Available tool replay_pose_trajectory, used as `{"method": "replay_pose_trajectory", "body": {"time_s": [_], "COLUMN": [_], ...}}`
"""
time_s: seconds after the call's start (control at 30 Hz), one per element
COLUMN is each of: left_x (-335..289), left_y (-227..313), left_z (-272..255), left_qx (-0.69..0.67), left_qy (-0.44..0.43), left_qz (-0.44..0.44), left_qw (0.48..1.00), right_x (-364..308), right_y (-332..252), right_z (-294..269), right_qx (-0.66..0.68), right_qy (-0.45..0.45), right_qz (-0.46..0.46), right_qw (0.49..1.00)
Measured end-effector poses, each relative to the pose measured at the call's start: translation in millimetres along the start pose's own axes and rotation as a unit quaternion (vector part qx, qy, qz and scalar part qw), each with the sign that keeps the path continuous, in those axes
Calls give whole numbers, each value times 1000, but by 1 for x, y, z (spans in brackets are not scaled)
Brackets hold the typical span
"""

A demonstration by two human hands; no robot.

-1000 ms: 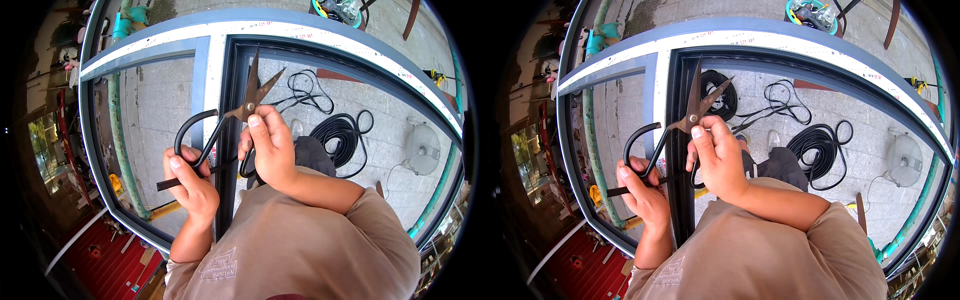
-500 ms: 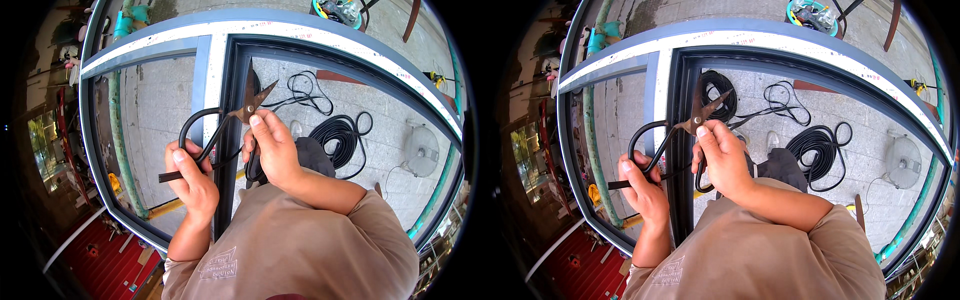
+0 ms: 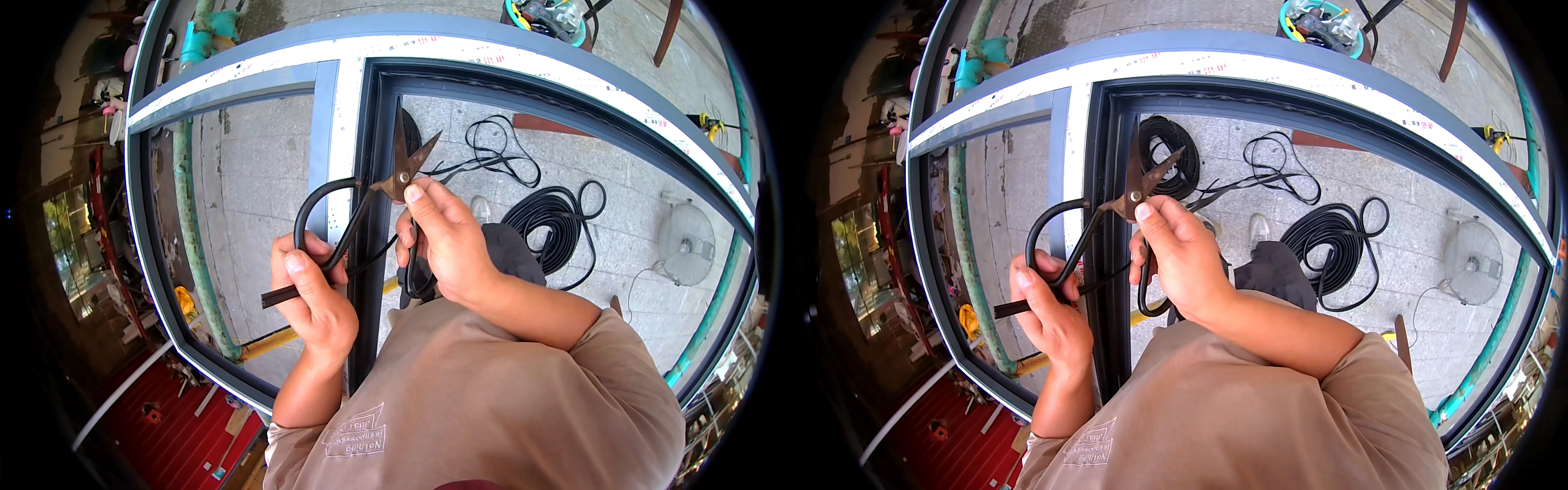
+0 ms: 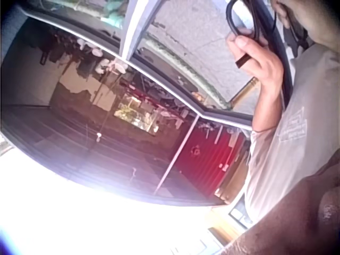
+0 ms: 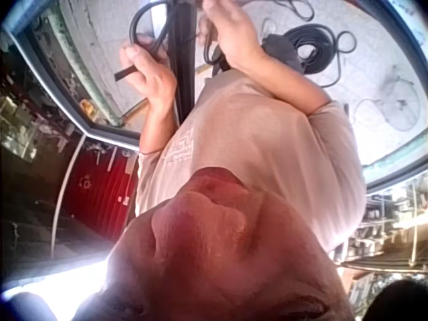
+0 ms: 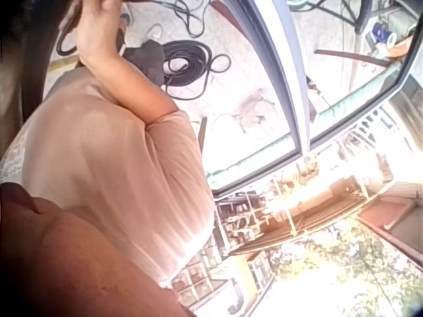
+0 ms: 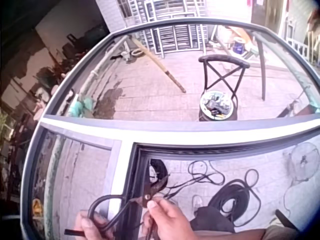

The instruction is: The person cuts sections of black rubber stripping from a coil using shears while standing over a large white frame.

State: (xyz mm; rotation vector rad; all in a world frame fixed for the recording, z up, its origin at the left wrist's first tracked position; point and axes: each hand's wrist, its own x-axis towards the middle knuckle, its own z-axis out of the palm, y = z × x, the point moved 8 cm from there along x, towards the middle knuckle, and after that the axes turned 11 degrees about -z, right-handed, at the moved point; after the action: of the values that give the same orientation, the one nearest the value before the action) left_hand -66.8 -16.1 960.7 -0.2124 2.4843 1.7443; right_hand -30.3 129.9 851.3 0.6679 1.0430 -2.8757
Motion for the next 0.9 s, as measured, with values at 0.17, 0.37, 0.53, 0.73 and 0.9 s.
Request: {"method": "replay_pose_trajectory", "body": {"time_s": [0.17,0.37,0.53,0.73,0.9], "left_x": [-1,-1,-2,-2,-2], "left_y": [1,0,-1,-1,0], "left_z": [1,2,2,5,4], "left_qx": [-12,-2,25,44,36], "left_qy": [7,-1,-3,-12,-18], "left_qz": [11,17,15,12,2], "left_qw": [1000,1000,1000,999,999], "right_x": [1,4,7,15,5], "right_y": [1,5,9,2,6], "right_z": [-1,-4,-14,-16,-19], "right_qx": [-5,-22,-59,-61,-70], "right_qy": [-4,-7,-26,-51,-52], "right_qz": [1,-8,-16,-89,-47], "right_qw": [1000,1000,998,993,995]}}
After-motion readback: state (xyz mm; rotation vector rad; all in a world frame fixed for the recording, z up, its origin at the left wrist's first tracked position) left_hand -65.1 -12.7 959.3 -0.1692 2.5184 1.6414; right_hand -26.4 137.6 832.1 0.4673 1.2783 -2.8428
